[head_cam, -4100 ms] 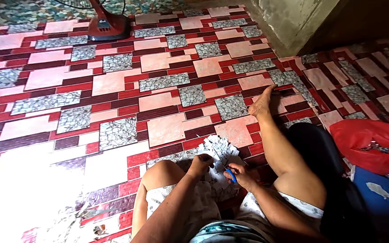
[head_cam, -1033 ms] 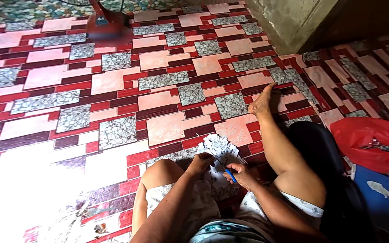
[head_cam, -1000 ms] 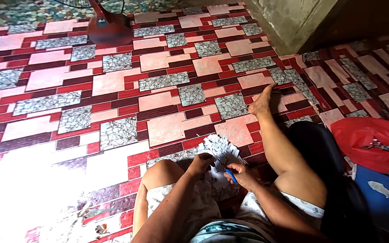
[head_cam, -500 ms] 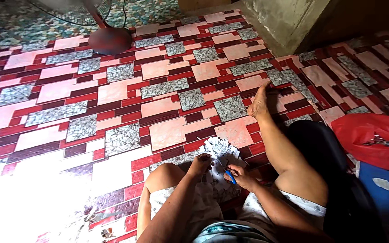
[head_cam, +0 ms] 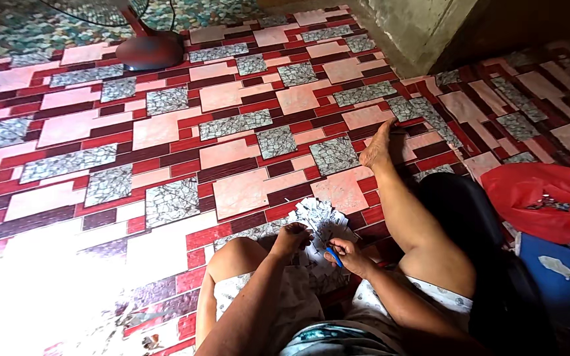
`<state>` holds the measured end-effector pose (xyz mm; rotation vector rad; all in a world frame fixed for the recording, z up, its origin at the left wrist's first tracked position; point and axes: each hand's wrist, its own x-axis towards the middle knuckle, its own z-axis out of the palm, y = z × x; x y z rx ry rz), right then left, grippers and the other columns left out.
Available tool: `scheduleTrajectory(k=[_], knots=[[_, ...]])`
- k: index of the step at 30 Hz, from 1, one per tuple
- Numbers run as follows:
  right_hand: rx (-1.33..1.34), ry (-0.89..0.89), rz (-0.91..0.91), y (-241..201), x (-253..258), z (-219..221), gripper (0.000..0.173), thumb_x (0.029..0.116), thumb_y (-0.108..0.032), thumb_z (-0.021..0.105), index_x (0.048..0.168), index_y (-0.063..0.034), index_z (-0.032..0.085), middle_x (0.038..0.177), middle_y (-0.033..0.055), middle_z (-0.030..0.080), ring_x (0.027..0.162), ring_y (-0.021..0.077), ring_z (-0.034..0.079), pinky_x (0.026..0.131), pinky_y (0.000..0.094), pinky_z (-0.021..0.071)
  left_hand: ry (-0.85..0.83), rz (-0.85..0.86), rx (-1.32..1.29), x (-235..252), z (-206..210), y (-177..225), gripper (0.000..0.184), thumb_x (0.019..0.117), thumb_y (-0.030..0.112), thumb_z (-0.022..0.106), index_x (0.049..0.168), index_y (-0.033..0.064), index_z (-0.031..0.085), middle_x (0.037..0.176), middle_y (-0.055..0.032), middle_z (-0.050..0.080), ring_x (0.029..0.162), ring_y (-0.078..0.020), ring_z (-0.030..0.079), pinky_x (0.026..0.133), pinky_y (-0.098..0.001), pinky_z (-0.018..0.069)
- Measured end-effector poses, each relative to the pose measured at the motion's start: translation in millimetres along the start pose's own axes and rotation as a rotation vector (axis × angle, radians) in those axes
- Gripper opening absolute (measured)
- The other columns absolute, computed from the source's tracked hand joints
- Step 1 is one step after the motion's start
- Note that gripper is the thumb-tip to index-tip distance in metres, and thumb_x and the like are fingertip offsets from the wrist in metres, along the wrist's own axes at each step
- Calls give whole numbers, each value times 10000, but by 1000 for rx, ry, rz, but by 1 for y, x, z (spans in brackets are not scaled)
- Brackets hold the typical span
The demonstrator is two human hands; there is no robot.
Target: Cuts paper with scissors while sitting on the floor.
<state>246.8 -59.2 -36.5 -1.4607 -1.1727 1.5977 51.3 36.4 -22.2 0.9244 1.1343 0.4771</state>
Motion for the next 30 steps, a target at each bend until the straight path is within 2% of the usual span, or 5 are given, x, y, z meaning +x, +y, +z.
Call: scheduleTrajectory(k=[11, 17, 19, 22, 30], knots=[[22, 23, 27, 1, 0, 0, 275, 955, -176, 692, 1132, 24, 625, 815, 1, 648, 677, 55, 626, 636, 217, 544, -25, -5, 8, -2, -1, 0, 48, 997, 18, 621, 1028, -16, 605, 760, -42, 687, 573, -68, 613, 536, -200, 503], [24, 88, 38, -6, -2, 0, 261, 919, -66, 721, 1143, 44, 646, 841, 17, 686, 658, 39, 638, 628, 199, 560, -27, -8, -6, 0, -3, -1, 53, 995, 20, 626, 1027, -16, 604, 746, -40, 680, 547, -62, 589, 508, -193, 477], [60, 85, 62, -7, -2, -2, 252, 934, -77, 707, 1148, 37, 640, 835, 13, 685, 658, 48, 646, 624, 205, 565, -20, -9, -18, 0, -3, -1, 50, 995, 20, 626, 1025, -14, 603, 745, -42, 680, 542, -61, 585, 502, -191, 474], [89, 44, 97, -7, -3, -2, 247, 959, -139, 672, 1147, 15, 622, 812, 2, 670, 658, 52, 626, 588, 202, 517, -11, -9, -25, 1, -3, -2, 52, 996, 21, 626, 1026, -15, 603, 744, -45, 684, 540, -63, 587, 500, -191, 474], [91, 20, 52, -3, 0, 1, 241, 936, -134, 697, 1116, 11, 629, 798, -17, 659, 656, 43, 625, 610, 197, 533, -30, -27, -14, 0, 0, 0, 45, 1004, 16, 610, 1034, -14, 597, 752, -40, 685, 550, -56, 589, 508, -185, 473]])
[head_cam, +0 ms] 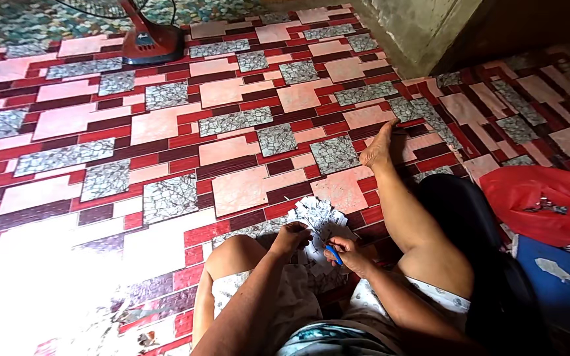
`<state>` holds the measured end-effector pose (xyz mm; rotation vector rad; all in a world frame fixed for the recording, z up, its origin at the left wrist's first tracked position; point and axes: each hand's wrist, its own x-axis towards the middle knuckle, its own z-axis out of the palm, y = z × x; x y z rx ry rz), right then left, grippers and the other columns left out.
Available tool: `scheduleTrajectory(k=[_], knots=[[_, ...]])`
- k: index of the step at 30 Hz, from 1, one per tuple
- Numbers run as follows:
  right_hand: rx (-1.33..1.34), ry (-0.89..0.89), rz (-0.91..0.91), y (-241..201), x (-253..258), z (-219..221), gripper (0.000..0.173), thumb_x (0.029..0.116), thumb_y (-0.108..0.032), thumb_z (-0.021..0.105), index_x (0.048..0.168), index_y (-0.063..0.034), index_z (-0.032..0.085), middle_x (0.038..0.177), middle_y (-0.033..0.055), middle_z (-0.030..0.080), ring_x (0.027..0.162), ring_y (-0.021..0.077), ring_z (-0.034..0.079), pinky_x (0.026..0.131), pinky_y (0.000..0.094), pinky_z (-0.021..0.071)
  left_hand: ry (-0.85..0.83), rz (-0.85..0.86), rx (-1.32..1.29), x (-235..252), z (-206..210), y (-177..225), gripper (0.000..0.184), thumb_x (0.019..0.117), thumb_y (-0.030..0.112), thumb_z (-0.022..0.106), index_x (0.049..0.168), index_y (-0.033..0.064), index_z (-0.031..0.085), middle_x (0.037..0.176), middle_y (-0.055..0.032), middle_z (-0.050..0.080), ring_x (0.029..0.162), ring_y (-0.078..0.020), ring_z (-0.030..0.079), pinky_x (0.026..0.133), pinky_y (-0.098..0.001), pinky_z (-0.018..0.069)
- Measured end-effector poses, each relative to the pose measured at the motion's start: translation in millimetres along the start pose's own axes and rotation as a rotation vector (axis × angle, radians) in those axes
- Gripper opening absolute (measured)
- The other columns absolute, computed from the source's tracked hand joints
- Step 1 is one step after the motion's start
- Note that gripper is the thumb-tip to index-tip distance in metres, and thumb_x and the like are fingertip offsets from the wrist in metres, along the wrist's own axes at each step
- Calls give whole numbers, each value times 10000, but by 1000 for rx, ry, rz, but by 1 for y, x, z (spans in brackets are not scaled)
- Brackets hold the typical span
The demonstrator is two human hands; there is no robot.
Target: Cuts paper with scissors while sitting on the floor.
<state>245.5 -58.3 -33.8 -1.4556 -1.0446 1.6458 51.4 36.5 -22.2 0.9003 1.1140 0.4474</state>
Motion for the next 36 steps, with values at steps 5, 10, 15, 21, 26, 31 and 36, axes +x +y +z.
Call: scheduleTrajectory(k=[5, 10, 15, 21, 26, 31, 36], knots=[[-9, -4, 9, 1, 0, 0, 241, 938, -126, 696, 1119, 18, 628, 803, -14, 656, 665, 39, 624, 626, 199, 536, -1, -1, -32, 1, 0, 0, 32, 1006, 19, 608, 1021, -6, 596, 756, -43, 686, 548, -56, 590, 504, -182, 472], [-14, -2, -12, 2, 0, -1, 250, 941, -155, 693, 1115, 12, 628, 805, -9, 660, 669, 50, 625, 627, 212, 538, -9, -3, -25, 0, -1, -1, 41, 1004, 17, 605, 1031, -13, 594, 753, -43, 685, 549, -57, 589, 511, -191, 477], [-13, -1, -10, 3, 1, -2, 241, 941, -158, 698, 1108, 4, 634, 794, -16, 661, 655, 43, 621, 606, 199, 527, -15, -5, -22, 2, 0, -1, 42, 1007, 22, 606, 1032, -10, 594, 748, -42, 682, 547, -60, 588, 509, -190, 476], [-39, 65, -17, 2, 0, -2, 214, 918, -88, 719, 1083, 30, 650, 784, 2, 662, 634, 50, 627, 608, 206, 551, -5, -32, -44, 3, -1, 0, 61, 1008, 39, 616, 1044, -6, 597, 762, -52, 685, 553, -67, 595, 506, -192, 478], [-31, 118, 13, -2, -1, -4, 224, 927, -67, 717, 1117, 30, 649, 808, 14, 679, 631, 49, 636, 604, 202, 558, 35, -56, -55, -1, -5, 3, 74, 1004, 52, 634, 1035, -8, 605, 766, -56, 695, 586, -86, 639, 533, -209, 519], [-16, 43, 87, -3, -1, -3, 238, 977, -153, 668, 1145, 7, 615, 812, 7, 676, 640, 41, 610, 554, 183, 478, 54, -49, -61, 0, -3, 3, 71, 1008, 46, 624, 1037, -15, 603, 761, -59, 695, 578, -86, 638, 533, -209, 520], [-19, 48, 49, -3, 0, -1, 222, 956, -147, 684, 1109, 2, 624, 794, -2, 667, 635, 34, 610, 561, 176, 488, 12, -52, -39, 0, -1, 1, 60, 1016, 30, 602, 1049, -21, 599, 756, -57, 693, 569, -84, 631, 529, -205, 516]])
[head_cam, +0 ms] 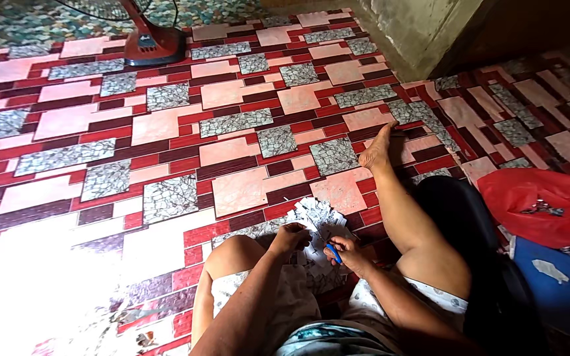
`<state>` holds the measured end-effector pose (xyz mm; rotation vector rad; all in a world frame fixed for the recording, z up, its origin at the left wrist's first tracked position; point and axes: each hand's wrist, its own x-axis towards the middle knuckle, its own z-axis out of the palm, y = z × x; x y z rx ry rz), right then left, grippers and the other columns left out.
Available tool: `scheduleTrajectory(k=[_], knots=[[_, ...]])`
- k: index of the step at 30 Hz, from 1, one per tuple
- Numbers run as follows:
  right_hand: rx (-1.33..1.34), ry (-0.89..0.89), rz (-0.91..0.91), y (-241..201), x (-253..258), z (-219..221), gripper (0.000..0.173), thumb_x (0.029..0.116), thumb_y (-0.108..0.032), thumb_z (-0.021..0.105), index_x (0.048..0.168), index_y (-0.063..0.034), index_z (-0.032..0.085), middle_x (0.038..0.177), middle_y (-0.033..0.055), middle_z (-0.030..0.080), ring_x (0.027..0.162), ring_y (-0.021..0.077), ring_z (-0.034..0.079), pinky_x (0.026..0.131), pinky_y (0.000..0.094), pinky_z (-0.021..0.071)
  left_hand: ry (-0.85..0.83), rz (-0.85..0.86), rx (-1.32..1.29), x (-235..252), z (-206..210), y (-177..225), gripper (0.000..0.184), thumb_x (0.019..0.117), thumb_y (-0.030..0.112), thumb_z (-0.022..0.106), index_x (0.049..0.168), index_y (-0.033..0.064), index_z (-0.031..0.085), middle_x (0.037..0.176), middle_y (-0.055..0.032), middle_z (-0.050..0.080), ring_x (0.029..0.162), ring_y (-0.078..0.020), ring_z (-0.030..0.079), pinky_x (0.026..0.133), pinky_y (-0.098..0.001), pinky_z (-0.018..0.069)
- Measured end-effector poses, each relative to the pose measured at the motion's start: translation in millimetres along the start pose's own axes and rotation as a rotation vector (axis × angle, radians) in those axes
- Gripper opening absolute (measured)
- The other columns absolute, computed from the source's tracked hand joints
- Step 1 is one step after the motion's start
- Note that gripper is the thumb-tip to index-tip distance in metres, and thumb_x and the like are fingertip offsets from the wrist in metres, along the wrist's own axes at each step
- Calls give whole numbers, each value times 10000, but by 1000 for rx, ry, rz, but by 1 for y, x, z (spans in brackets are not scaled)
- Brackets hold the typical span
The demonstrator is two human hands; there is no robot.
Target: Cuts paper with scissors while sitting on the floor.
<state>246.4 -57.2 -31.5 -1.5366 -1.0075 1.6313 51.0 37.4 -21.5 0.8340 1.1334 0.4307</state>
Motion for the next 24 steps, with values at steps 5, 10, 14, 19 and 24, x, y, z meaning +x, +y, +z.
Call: scheduleTrajectory(k=[5, 10, 14, 19, 24], knots=[[-18, 27, -22, 1, 0, -1, 205, 941, -110, 699, 1089, 18, 640, 767, -2, 659, 619, 45, 616, 580, 196, 526, -19, 17, 25, 0, 0, 0, 61, 1009, 43, 621, 1032, -11, 604, 750, -45, 690, 570, -78, 622, 531, -206, 510], [-2, 33, 12, -2, -2, -3, 219, 943, -76, 701, 1125, 26, 635, 820, 15, 674, 642, 51, 633, 602, 202, 548, 8, 15, 10, 1, 0, 1, 72, 1012, 57, 623, 1031, -8, 600, 761, -52, 692, 572, -78, 628, 531, -207, 514], [19, -37, 73, -2, -2, -2, 238, 986, -176, 655, 1153, -13, 609, 804, 1, 678, 644, 46, 615, 545, 183, 474, 26, 3, 4, 0, 1, 2, 67, 1022, 41, 596, 1052, -18, 591, 765, -56, 689, 571, -81, 628, 532, -208, 517], [31, -20, 35, 1, 1, 0, 230, 972, -157, 671, 1137, -7, 614, 792, 1, 679, 626, 36, 609, 528, 170, 461, -2, 3, 30, 0, 1, 1, 66, 1022, 32, 593, 1059, -22, 594, 761, -53, 692, 563, -76, 623, 528, -203, 513], [24, -1, 6, 0, 0, 0, 191, 954, -113, 682, 1095, 6, 633, 763, -5, 666, 618, 43, 616, 563, 184, 505, -8, -1, 33, 1, 2, 0, 59, 1019, 40, 603, 1047, -11, 594, 759, -48, 690, 574, -77, 630, 535, -205, 517]])
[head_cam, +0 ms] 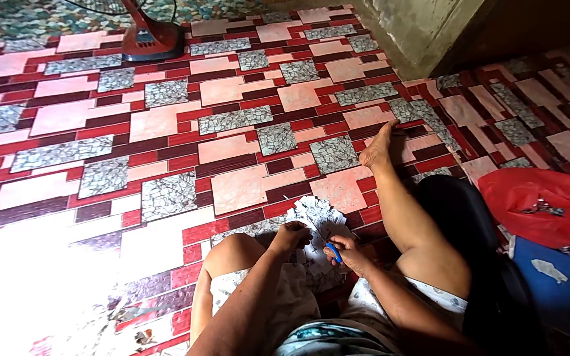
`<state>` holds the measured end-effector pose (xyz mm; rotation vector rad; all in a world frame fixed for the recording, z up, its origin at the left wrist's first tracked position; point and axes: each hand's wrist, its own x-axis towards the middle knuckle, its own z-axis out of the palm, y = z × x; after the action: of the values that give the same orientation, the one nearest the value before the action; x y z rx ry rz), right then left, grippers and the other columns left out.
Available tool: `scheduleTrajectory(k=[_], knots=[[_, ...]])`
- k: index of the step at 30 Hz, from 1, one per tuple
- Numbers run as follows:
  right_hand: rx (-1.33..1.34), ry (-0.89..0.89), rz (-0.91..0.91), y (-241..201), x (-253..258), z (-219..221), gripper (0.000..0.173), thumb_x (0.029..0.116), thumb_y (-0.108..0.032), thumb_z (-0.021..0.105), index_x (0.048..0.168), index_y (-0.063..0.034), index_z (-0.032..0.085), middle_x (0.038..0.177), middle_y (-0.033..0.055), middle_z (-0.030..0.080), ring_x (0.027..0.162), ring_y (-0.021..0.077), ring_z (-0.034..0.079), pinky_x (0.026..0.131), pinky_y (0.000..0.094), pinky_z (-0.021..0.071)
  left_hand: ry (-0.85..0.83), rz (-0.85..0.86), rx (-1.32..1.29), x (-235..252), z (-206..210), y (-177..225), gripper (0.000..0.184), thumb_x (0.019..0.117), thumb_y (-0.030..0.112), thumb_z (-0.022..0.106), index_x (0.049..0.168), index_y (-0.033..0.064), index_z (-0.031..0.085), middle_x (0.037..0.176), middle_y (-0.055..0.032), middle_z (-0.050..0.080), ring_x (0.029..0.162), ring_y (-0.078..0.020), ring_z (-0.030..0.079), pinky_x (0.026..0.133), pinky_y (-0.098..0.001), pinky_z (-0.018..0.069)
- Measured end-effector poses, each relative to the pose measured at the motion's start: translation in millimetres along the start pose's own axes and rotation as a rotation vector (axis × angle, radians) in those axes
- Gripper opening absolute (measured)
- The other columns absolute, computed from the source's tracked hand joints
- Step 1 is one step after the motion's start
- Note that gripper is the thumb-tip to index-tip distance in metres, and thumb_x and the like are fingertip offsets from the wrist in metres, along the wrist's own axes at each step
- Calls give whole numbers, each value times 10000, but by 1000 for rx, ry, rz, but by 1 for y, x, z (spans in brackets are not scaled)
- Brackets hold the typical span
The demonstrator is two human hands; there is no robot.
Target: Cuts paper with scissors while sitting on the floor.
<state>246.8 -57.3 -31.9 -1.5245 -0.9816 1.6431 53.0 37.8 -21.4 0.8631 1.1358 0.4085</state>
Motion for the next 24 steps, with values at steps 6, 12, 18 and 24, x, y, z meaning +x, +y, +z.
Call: scheduleTrajectory(k=[6, 12, 18, 24], knots=[[19, 20, 26, -5, -3, -1, 198, 957, -83, 678, 1122, 13, 630, 790, 7, 670, 631, 56, 630, 585, 201, 537, 10, 1, -28, 0, 0, 0, 62, 1014, 40, 613, 1046, -6, 588, 761, -50, 690, 575, -81, 633, 534, -205, 520], [-1, -43, 48, -1, -2, 0, 226, 976, -173, 664, 1139, -24, 617, 789, -12, 680, 631, 31, 608, 530, 171, 458, 12, 7, -2, 1, 0, -1, 69, 1019, 34, 596, 1066, -16, 594, 775, -54, 693, 592, -87, 638, 555, -218, 529], [-3, -21, 27, -2, -2, 1, 209, 968, -146, 673, 1119, -10, 623, 766, -11, 675, 613, 26, 603, 529, 166, 462, -8, 3, -7, 1, 1, -2, 53, 1021, 33, 594, 1053, -10, 591, 762, -51, 691, 578, -85, 633, 538, -211, 522], [-2, 14, 3, -4, -3, -1, 209, 943, -79, 696, 1117, 21, 637, 799, 2, 671, 638, 51, 633, 600, 202, 548, -6, 3, -23, 1, 1, -1, 53, 1018, 40, 603, 1043, -5, 589, 764, -50, 688, 580, -82, 632, 537, -209, 520]])
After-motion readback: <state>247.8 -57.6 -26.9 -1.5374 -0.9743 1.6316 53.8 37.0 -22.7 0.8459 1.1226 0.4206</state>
